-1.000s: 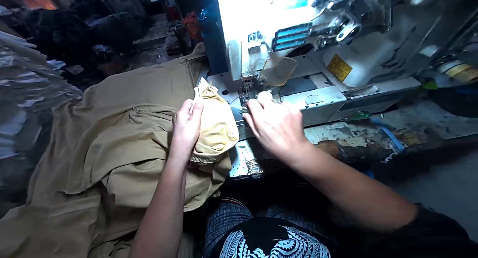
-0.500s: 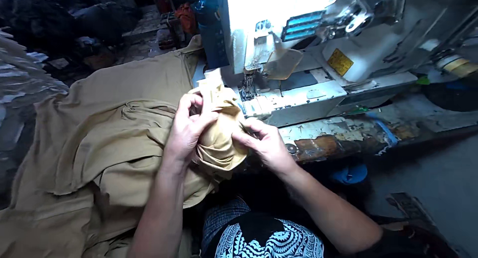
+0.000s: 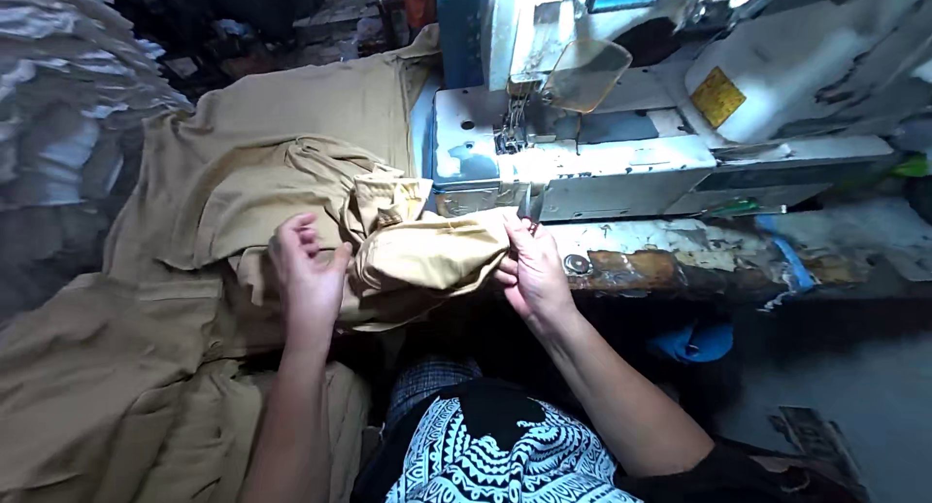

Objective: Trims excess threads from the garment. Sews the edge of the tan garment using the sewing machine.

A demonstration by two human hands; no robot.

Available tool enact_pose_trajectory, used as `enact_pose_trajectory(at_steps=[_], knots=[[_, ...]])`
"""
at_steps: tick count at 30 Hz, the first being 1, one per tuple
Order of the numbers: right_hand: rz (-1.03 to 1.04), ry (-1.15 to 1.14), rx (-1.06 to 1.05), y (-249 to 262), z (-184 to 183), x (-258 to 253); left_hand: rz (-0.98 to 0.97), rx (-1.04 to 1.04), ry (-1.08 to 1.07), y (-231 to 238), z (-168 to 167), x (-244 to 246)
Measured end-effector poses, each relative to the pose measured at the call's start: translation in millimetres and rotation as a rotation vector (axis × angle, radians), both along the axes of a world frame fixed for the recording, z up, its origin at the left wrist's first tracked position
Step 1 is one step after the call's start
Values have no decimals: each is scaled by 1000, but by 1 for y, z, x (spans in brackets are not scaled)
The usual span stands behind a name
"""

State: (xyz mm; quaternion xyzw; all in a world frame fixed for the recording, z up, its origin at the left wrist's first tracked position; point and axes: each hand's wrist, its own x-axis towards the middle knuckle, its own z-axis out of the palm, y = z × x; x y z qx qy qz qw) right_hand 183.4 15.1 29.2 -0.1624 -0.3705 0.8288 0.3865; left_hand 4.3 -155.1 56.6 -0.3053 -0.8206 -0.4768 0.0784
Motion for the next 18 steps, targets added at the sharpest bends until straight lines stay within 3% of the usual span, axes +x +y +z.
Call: enact_pose_trajectory(at_steps=[2, 4, 7, 9, 14, 18], knots=[[-31, -10, 48, 3, 0, 0, -68, 72, 174, -9, 28, 20], [-26, -16, 101, 2, 3, 4, -293, 173, 365, -1, 60, 50], [-11, 12, 159, 0, 7, 9, -603, -2, 474, 42, 68, 69], [-58, 10, 155, -1, 7, 15, -656, -140, 373, 60, 43, 58], [-150, -81, 132, 9, -1, 17, -730, -72, -221, 51, 23, 44], [-123, -105, 231, 11, 1, 5, -741, -2, -382, 47, 14, 34]])
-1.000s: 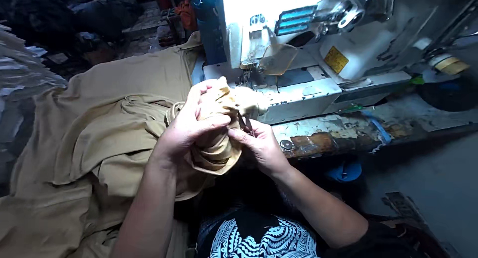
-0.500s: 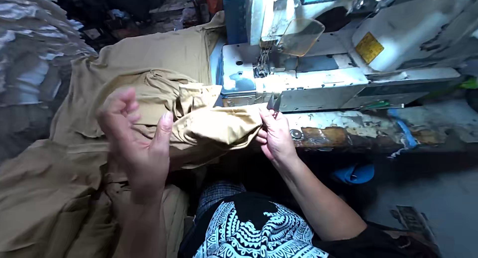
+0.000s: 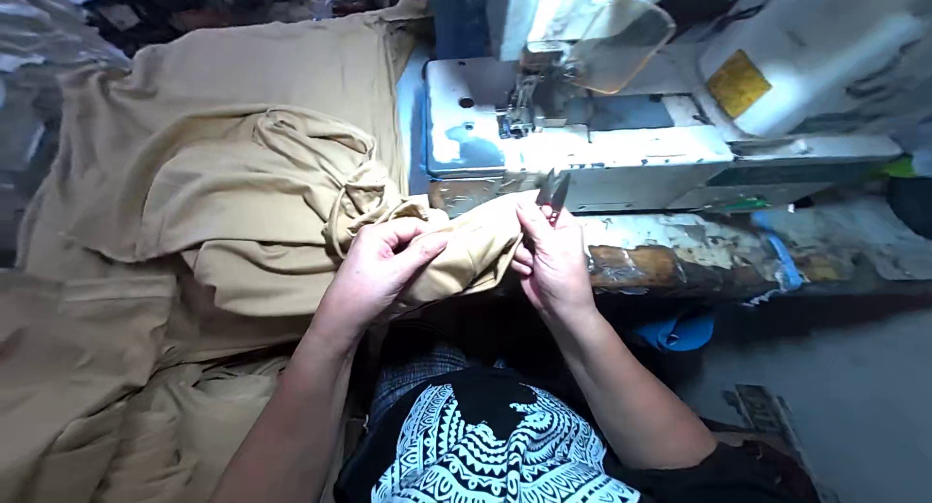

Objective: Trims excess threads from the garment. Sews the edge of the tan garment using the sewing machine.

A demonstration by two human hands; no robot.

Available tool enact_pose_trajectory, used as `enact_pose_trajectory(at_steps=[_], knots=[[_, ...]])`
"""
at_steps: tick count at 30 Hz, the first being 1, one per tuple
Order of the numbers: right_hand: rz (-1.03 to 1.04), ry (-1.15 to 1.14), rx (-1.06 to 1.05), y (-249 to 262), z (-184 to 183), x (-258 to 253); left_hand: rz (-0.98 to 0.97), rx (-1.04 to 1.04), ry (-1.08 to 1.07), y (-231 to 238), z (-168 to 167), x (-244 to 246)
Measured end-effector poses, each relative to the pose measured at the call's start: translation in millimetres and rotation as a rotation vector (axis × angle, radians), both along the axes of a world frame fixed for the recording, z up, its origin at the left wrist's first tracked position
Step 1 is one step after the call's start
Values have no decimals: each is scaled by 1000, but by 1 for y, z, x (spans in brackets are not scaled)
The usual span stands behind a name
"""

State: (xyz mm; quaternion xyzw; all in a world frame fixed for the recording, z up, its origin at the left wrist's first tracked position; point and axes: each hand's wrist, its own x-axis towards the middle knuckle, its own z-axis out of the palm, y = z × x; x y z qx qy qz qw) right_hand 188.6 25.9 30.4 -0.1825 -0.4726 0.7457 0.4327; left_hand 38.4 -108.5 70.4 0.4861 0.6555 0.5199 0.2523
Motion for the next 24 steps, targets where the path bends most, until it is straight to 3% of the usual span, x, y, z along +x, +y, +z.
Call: enact_pose_trajectory(at_steps=[11, 17, 21, 24], knots=[[-18, -22, 37, 1, -4, -2, 9, 8, 0, 14, -3, 5], [-192, -215, 512, 4, -6, 22, 37, -1, -111, 18, -4, 12], [198, -87, 356, -15, 5, 46, -2, -5, -260, 16, 1, 13], [440, -72, 120, -18, 0, 38, -14, -6, -344, 17, 5, 14]])
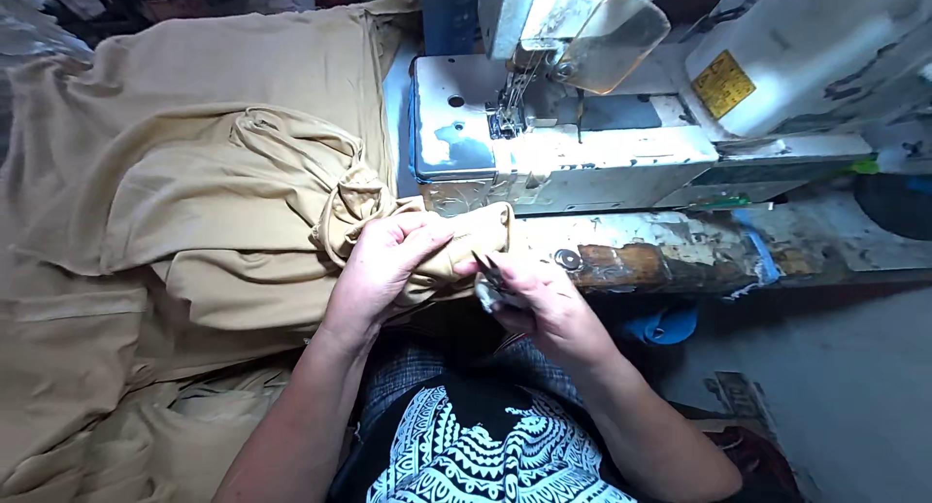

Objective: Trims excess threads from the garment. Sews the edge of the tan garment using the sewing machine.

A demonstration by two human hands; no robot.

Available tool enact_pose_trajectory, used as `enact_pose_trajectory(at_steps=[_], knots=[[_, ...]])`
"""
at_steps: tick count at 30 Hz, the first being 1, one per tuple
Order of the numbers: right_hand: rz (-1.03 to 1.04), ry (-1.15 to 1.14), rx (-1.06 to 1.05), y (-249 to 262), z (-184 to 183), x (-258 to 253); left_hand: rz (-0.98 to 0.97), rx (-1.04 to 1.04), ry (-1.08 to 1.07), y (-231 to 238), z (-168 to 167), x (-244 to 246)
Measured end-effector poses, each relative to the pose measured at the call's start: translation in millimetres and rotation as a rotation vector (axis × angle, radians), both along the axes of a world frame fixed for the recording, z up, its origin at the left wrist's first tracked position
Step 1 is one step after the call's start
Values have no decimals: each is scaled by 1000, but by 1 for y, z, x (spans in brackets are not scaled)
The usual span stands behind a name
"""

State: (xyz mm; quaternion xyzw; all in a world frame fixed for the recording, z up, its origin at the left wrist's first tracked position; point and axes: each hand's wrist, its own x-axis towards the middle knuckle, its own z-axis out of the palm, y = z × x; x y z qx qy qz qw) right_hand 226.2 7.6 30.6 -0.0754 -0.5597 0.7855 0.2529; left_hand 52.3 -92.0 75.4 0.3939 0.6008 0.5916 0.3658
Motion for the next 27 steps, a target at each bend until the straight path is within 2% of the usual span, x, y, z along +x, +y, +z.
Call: enact_pose_trajectory(at_steps=[2, 5, 27], knots=[[8, -41, -141, 1, -4, -8, 4, -3, -38, 0, 2, 1], [-11, -71, -210, 1, -6, -13, -3, -7, -39, -2, 2, -1], [0, -42, -182, 4, -11, -15, -62, -10, -3, -3, 0, -4]])
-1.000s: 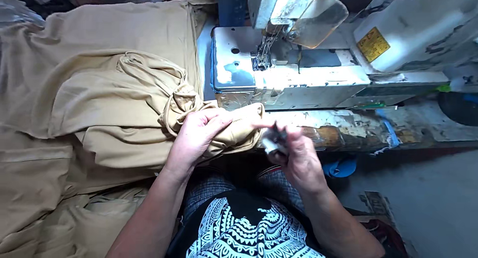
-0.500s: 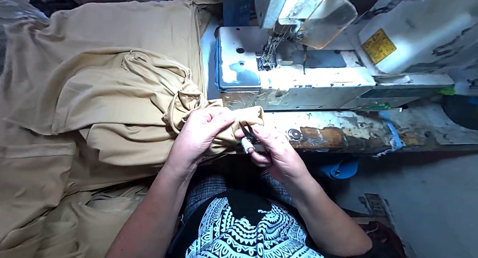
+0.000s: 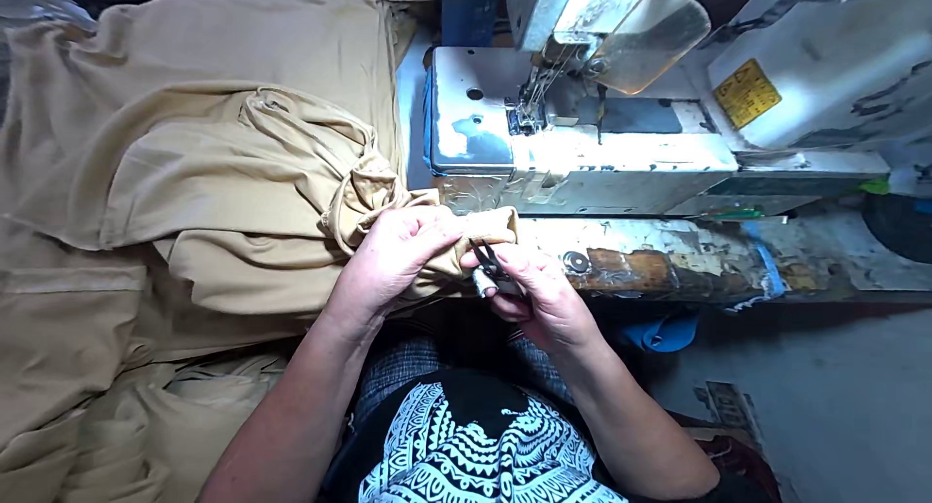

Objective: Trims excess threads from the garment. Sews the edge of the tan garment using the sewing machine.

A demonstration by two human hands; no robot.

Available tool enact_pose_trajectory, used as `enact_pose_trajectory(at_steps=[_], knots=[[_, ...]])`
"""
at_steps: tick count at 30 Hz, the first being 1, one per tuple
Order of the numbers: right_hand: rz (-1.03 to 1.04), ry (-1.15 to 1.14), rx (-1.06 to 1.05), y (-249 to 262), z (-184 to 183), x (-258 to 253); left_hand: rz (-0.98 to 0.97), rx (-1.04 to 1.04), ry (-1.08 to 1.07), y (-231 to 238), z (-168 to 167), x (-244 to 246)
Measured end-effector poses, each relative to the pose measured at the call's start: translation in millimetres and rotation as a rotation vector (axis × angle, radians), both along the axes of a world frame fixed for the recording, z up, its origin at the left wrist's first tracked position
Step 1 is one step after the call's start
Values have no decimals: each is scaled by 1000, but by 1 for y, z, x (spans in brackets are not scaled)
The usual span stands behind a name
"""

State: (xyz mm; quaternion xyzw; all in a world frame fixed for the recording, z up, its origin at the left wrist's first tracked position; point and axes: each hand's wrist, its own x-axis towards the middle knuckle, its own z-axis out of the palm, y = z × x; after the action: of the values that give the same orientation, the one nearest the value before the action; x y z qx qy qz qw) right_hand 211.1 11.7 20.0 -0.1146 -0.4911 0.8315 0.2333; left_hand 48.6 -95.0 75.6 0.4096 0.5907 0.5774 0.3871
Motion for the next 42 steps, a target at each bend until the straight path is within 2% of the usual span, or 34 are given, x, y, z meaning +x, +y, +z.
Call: enact_pose_trajectory(at_steps=[4, 11, 15, 17, 20, 26, 30, 37, 39, 42], knots=[[14, 57, 52, 3, -3, -3, -2, 18, -48, 4, 0, 0], [-6, 28, 13, 4, -3, -8, -65, 68, 100, 8, -11, -8], [-117, 4, -73, -2, -4, -11, -29, 48, 243, 10, -13, -8], [-122, 40, -50, -1, -5, -7, 3, 50, 231, 10, -12, -7], [-133, 78, 140, 3, -5, 2, 6, 45, 75, 8, -6, -6], [-614, 32, 946, -4, 5, -1, -1, 67, 76, 6, -4, 0], [-727, -46, 1117, -7, 3, -6, 25, 59, 128, 7, -5, 4], [-773, -102, 1138, -7, 5, -12, 40, 64, 236, 11, -8, 5], [-729, -53, 1036, -5, 5, -12, 28, 63, 253, 11, -9, 6], [-582, 89, 721, -7, 8, -6, -9, 64, 287, 9, -9, 5]])
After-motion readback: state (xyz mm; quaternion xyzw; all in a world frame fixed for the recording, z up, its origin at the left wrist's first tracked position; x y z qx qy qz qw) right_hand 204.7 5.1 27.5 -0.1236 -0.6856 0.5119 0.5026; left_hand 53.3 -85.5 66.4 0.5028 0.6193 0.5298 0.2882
